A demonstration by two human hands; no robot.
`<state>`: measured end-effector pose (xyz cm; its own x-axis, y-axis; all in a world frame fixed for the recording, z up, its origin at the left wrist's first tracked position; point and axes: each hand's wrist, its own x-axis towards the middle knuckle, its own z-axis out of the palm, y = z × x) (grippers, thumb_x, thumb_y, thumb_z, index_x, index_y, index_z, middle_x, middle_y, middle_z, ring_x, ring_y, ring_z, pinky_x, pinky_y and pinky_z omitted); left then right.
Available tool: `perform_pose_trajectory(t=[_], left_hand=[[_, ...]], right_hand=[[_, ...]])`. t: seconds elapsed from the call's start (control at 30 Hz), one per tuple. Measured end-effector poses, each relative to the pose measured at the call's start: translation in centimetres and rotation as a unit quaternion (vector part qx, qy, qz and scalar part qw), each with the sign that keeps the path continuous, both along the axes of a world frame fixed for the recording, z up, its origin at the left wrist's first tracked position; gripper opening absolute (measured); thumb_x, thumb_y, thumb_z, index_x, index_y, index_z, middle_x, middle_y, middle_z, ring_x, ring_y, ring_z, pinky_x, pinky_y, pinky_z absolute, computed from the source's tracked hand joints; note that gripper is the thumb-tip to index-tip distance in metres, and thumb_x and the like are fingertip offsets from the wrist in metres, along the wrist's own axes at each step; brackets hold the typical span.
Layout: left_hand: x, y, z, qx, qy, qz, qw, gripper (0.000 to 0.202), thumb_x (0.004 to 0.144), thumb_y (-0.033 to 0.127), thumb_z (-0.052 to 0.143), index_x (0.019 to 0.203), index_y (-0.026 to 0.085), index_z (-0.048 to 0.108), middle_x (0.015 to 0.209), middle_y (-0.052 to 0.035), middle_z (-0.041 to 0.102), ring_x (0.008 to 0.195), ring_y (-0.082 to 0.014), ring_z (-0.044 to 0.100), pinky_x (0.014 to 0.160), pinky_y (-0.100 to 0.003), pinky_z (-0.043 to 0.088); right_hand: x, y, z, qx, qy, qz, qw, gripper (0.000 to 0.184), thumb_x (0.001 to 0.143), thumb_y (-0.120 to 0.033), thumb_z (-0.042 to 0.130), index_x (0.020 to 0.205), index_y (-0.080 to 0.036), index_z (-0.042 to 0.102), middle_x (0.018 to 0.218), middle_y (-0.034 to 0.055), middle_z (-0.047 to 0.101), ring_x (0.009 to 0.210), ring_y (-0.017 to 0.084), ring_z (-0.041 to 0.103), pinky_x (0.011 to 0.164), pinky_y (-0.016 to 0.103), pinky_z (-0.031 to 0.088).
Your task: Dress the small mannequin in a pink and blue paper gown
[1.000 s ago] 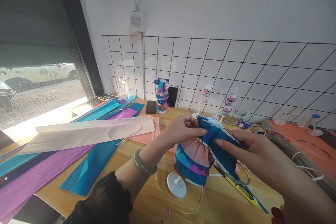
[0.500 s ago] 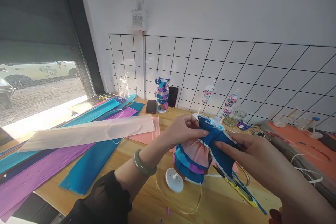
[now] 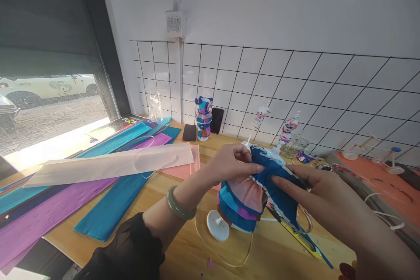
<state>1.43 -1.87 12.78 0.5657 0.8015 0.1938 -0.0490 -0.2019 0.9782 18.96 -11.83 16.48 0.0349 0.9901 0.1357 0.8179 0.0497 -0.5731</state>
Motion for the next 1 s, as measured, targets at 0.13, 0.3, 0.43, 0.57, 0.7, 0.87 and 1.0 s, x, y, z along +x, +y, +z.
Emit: perform_pose_trajectory(t=[0.13,0.3,0.43,0.57,0.7,0.87,1.0], left_hand=[[-0.02,0.12,-0.05,-0.004,0.000,-0.012,1.000,0.042,0.057,0.042,0.084,0.069,0.016,0.054,0.065,0.0026,0.055,0.062,-0.0098,0.052,0.061,-0.025,0.041],[-0.10,0.17,0.04,-0.021,-0.009,-0.013,1.000,0.043,0.054,0.041,0.085,0.069,0.016,0.054,0.065,0.0021,0.055,0.064,-0.0108,0.052,0.061,-0.026,0.041],[-0.22,0.19,0.13,-0.011,-0.015,-0.016,1.000,0.041,0.057,0.040,0.084,0.068,0.016,0.053,0.065,0.0030,0.054,0.063,-0.0093,0.050,0.060,-0.025,0.040],[-0.30,0.27,0.08,-0.015,-0.019,-0.028,0.999,0.040,0.059,0.039,0.083,0.068,0.016,0.052,0.065,0.0035,0.054,0.062,-0.0088,0.050,0.060,-0.024,0.040],[-0.29,0.30,0.05,-0.019,-0.016,-0.026,0.999,0.039,0.059,0.038,0.083,0.068,0.016,0.052,0.064,0.0037,0.054,0.062,-0.0091,0.051,0.061,-0.025,0.041],[-0.21,-0.02,0.29,-0.021,-0.014,-0.019,1.000,0.041,0.055,0.038,0.085,0.067,0.016,0.053,0.066,0.0027,0.055,0.064,-0.0099,0.051,0.062,-0.025,0.041],[-0.14,-0.16,0.29,0.001,-0.014,-0.015,1.000,0.040,0.056,0.039,0.084,0.067,0.016,0.054,0.065,0.0027,0.054,0.065,-0.0099,0.050,0.061,-0.025,0.040]], right_hand=[[-0.09,-0.18,-0.08,0.031,-0.036,-0.027,0.999,0.032,0.080,-0.051,0.053,0.077,-0.023,0.067,0.069,0.0011,0.071,0.058,0.020,0.062,0.051,0.030,0.046],[-0.21,-0.36,-0.14,0.051,-0.056,-0.036,0.996,0.032,0.081,-0.052,0.050,0.075,-0.024,0.065,0.063,0.0007,0.068,0.054,0.019,0.061,0.049,0.030,0.044],[-0.28,-0.49,-0.04,0.038,-0.045,-0.024,0.998,0.036,0.081,-0.057,0.052,0.080,-0.025,0.066,0.072,0.0016,0.072,0.062,0.020,0.065,0.052,0.030,0.047],[-0.27,-0.61,0.02,0.041,-0.044,-0.047,0.997,0.042,0.081,-0.063,0.050,0.082,-0.024,0.067,0.072,0.0021,0.073,0.061,0.020,0.065,0.051,0.030,0.047],[-0.18,-0.59,-0.12,0.080,-0.041,-0.056,0.994,0.041,0.083,-0.060,0.052,0.092,-0.024,0.068,0.082,0.0040,0.075,0.068,0.022,0.068,0.057,0.032,0.050],[-0.41,-0.62,-0.09,0.070,-0.020,-0.033,0.997,0.039,0.084,-0.059,0.051,0.092,-0.024,0.068,0.076,0.0026,0.074,0.056,0.019,0.064,0.051,0.031,0.048],[-0.76,-0.74,0.01,0.056,-0.020,-0.036,0.998,0.039,0.083,-0.061,0.049,0.083,-0.025,0.066,0.067,0.0011,0.071,0.053,0.018,0.062,0.047,0.030,0.045]])
